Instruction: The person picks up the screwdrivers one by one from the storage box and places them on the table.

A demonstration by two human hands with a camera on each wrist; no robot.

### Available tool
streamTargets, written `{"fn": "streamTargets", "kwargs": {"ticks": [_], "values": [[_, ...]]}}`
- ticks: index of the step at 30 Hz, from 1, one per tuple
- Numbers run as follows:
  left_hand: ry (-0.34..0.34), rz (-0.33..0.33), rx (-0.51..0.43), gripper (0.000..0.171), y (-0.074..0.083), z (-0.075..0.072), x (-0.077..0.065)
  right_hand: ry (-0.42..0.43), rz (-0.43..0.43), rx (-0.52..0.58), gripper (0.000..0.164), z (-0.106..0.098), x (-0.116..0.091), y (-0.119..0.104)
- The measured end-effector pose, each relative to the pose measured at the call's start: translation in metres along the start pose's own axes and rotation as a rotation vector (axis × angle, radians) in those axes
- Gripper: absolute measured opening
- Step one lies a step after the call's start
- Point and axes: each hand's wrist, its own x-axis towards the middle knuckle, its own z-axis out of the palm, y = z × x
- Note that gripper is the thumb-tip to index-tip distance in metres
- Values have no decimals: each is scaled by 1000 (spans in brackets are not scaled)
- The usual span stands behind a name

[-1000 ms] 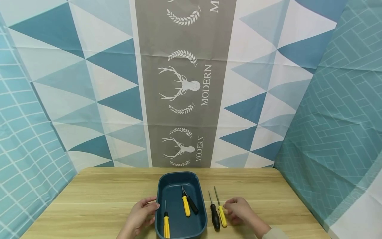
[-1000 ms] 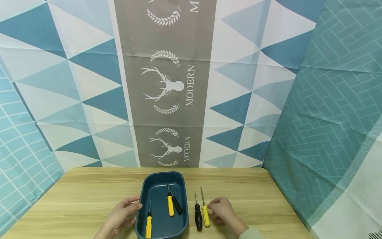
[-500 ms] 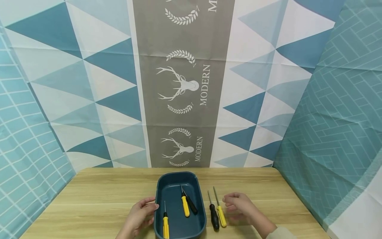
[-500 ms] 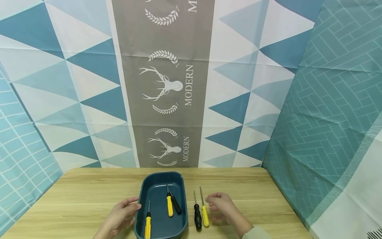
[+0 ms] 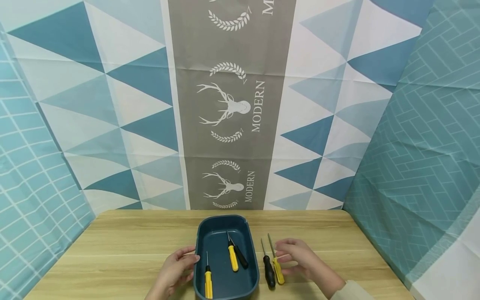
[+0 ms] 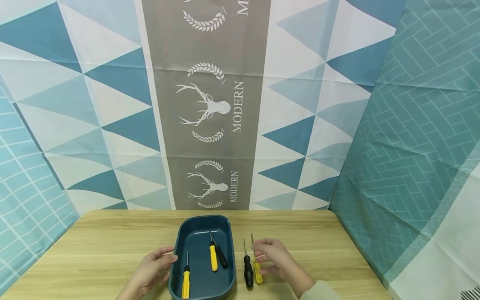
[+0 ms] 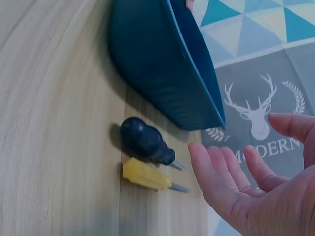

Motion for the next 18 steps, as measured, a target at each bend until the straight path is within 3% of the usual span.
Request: {"fn": "streamTargets", "kwargs": {"ticks": [18], "values": [[-13,10,-2,54,2,0,-2,-118,-47,51,60,19,-5,-12]]}}
